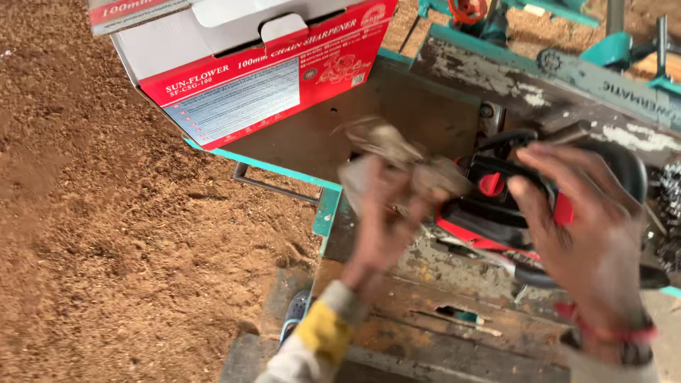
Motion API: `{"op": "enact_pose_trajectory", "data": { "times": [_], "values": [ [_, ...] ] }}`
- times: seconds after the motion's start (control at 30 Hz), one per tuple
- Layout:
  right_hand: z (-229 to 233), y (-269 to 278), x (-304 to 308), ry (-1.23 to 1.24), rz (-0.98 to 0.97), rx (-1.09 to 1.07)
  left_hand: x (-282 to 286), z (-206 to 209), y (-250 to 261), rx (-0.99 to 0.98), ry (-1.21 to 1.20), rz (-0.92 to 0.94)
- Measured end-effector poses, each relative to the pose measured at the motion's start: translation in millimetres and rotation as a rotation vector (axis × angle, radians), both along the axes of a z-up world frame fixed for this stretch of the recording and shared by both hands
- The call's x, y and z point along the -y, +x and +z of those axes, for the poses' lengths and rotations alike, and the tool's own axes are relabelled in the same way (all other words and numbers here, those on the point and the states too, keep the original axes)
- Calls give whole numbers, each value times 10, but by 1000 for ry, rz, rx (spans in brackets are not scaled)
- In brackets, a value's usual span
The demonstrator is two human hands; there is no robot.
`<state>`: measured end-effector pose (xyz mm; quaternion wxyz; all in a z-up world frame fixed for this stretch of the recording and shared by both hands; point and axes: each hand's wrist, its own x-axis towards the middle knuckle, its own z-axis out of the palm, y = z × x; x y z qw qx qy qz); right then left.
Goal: The person wipes the chainsaw bar and body with a cloth, then uses a wrench to loosen and remove the side cover. They continue wiping the exposed engine area and the cover before reattaching it and tightening the bolts.
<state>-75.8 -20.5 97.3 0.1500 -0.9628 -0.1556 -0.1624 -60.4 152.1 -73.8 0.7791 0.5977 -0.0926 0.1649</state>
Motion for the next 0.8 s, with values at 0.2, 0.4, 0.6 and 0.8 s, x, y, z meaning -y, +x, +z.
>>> {"op": "enact_pose_trajectory", "data": {
  "times": [0.2,0.4,0.6,0.8],
  "values": [
    [-440,432,146,-46,195,-113,334,-28,-215,81,451,226],
    [-545,403,182,-116,186,-111,622,-211,-327,-118,117,392],
    [-505,329,103,-154,147,-105,629,-544,-159,-458,-52,302],
    [-531,346,111,-136,138,-72,456,-931,-129,-505,33,288]
  ]
}}
